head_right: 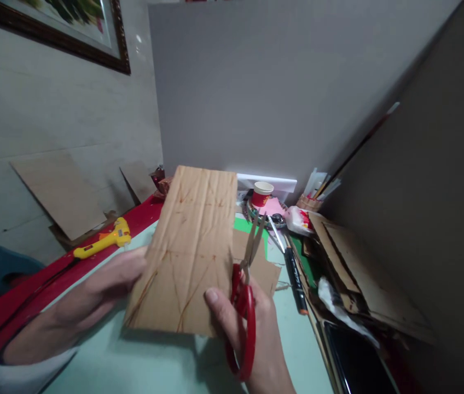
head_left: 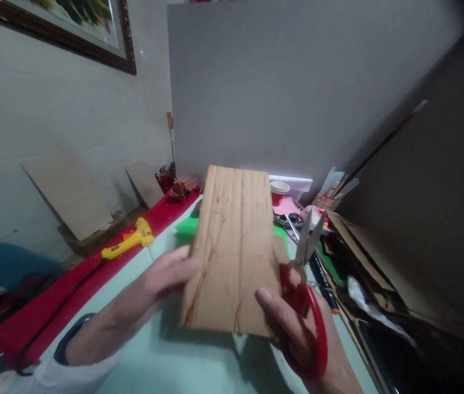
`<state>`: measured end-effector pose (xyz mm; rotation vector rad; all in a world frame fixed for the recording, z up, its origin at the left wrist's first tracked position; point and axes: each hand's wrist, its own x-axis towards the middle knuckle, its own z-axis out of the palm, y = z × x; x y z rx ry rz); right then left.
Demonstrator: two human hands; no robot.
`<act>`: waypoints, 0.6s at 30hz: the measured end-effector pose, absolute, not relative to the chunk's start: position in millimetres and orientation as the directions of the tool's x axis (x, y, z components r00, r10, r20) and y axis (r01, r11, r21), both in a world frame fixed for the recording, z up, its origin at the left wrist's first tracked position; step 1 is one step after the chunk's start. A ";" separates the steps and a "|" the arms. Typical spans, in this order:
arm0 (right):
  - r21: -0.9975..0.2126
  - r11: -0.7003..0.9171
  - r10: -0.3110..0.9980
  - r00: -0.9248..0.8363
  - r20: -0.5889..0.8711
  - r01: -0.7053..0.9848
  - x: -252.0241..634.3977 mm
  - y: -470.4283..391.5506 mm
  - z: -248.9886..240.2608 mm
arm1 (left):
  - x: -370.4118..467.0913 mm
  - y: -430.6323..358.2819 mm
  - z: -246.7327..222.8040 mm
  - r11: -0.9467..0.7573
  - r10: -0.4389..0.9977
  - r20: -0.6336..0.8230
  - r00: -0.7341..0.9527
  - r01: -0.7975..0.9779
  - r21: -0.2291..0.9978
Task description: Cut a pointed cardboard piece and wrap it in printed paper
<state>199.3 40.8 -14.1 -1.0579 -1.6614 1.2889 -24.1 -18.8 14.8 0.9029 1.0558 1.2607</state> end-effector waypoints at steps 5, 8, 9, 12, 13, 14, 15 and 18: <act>-0.989 0.126 0.940 -0.327 0.094 0.080 198.5 43.4 -12.8 | -19.3 -20.0 7.6 0.207 0.974 -0.186 0.132 -0.168 0.964; -0.986 0.147 0.929 -0.353 0.110 0.078 199.4 44.2 -11.7 | -22.6 -18.0 4.9 0.202 0.978 -0.185 0.100 -0.206 0.957; -0.980 0.163 0.923 -0.369 0.112 0.110 200.6 44.4 -10.6 | -24.2 -17.5 4.6 0.196 0.980 -0.182 0.080 -0.227 0.954; -0.938 0.217 0.889 -0.452 0.076 0.270 204.5 45.4 -5.1 | -28.7 -16.2 6.2 0.146 0.988 -0.157 -0.013 -0.286 0.947; -0.924 0.229 0.874 -0.483 0.056 0.307 205.1 45.8 -3.2 | -29.9 -15.9 7.3 0.121 0.988 -0.143 -0.053 -0.299 0.946; -0.913 0.236 0.860 -0.508 0.038 0.331 205.3 46.2 -1.5 | -31.0 -15.7 8.6 0.094 0.987 -0.130 -0.097 -0.310 0.946; -0.909 0.237 0.848 -0.529 0.022 0.342 204.9 46.3 -0.4 | -32.1 -15.5 10.0 0.065 0.983 -0.116 -0.145 -0.317 0.946; -0.900 0.252 0.763 -0.645 -0.040 0.355 202.4 45.7 -1.9 | -35.6 -15.9 12.7 -0.014 0.958 -0.078 -0.276 -0.319 0.948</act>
